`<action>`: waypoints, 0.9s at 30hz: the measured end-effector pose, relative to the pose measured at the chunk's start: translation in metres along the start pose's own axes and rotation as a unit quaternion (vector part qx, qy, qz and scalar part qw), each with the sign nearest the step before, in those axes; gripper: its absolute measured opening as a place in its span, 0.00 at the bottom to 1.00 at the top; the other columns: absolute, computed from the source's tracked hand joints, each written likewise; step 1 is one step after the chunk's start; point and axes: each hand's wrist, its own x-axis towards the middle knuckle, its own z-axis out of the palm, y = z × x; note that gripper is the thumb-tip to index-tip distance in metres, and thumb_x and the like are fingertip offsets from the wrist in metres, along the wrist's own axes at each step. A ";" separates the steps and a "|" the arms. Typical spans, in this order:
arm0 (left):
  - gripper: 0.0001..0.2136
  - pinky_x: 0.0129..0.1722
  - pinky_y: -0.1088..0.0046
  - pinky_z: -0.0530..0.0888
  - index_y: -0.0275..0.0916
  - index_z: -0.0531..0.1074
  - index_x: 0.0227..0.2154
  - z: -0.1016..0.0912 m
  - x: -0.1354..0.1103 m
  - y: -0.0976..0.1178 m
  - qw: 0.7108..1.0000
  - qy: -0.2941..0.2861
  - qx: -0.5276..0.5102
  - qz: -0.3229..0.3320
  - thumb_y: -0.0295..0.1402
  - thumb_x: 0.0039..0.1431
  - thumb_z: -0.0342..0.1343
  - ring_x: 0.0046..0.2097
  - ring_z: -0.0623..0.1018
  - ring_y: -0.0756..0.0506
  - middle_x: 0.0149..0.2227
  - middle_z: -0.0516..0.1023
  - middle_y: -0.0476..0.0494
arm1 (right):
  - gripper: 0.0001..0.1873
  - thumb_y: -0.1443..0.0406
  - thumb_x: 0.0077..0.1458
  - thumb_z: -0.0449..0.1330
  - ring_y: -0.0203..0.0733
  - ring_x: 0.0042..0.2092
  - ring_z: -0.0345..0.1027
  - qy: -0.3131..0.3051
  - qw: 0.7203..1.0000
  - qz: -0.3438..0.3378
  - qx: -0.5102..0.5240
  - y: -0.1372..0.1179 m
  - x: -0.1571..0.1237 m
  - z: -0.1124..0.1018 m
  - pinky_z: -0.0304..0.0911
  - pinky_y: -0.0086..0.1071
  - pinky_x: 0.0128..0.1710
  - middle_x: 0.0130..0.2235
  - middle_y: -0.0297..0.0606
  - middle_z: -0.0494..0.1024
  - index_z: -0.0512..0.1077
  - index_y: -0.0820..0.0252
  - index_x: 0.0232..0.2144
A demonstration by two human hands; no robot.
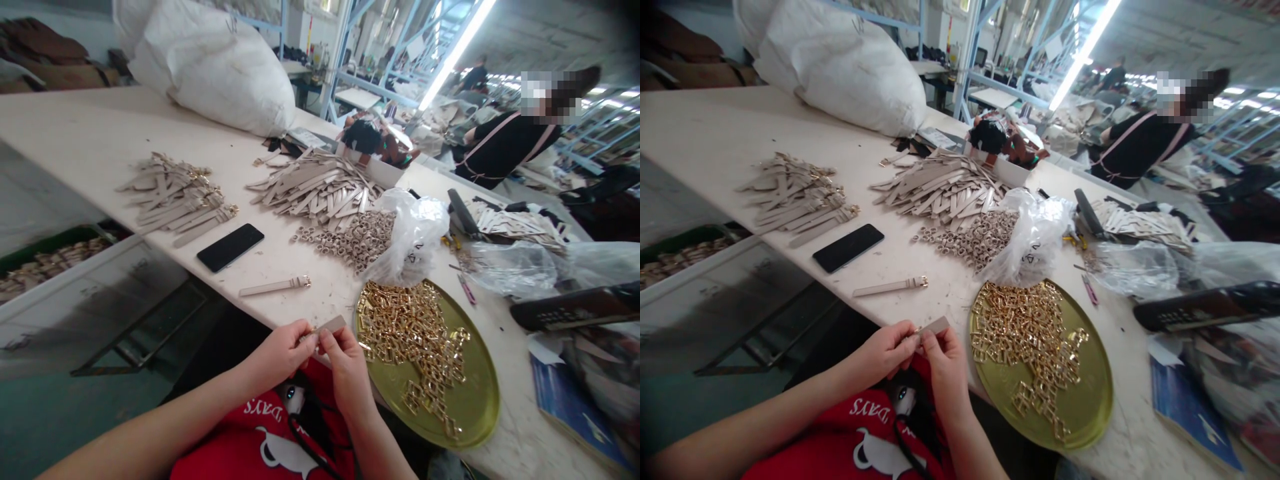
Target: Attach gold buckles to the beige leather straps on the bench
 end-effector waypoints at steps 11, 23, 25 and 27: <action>0.10 0.19 0.79 0.55 0.38 0.58 0.19 0.008 -0.001 -0.001 0.999 0.046 0.013 0.003 0.32 0.53 0.43 0.18 0.58 0.54 0.14 0.59 0.57 | 0.07 0.63 0.43 0.63 0.32 0.26 0.63 -0.047 0.982 0.106 0.151 0.004 0.000 -0.007 0.61 0.27 0.30 0.24 0.30 0.72 0.69 0.59 0.24; 0.10 0.18 0.79 0.57 0.38 0.58 0.21 0.012 0.003 0.000 0.998 0.063 0.007 -0.005 0.37 0.54 0.43 0.19 0.61 0.54 0.16 0.62 0.56 | 0.04 0.65 0.52 0.55 0.41 0.35 0.60 0.054 0.850 -0.294 -0.433 0.009 0.000 -0.017 0.55 0.35 0.37 0.30 0.38 0.68 0.70 0.55 0.27; 0.11 0.16 0.80 0.56 0.39 0.57 0.21 0.012 0.005 -0.004 0.998 0.060 -0.019 -0.015 0.39 0.55 0.43 0.17 0.60 0.54 0.16 0.62 0.56 | 0.03 0.66 0.50 0.57 0.42 0.36 0.60 0.052 0.843 -0.309 -0.437 0.011 0.003 -0.019 0.55 0.36 0.38 0.32 0.38 0.69 0.71 0.55 0.28; 0.13 0.15 0.80 0.55 0.39 0.57 0.22 0.010 0.007 -0.007 0.998 0.041 -0.047 -0.014 0.42 0.55 0.43 0.16 0.59 0.55 0.15 0.62 0.57 | 0.02 0.67 0.50 0.57 0.41 0.35 0.60 0.051 0.853 -0.301 -0.423 0.010 0.007 -0.019 0.56 0.35 0.37 0.31 0.37 0.68 0.70 0.55 0.28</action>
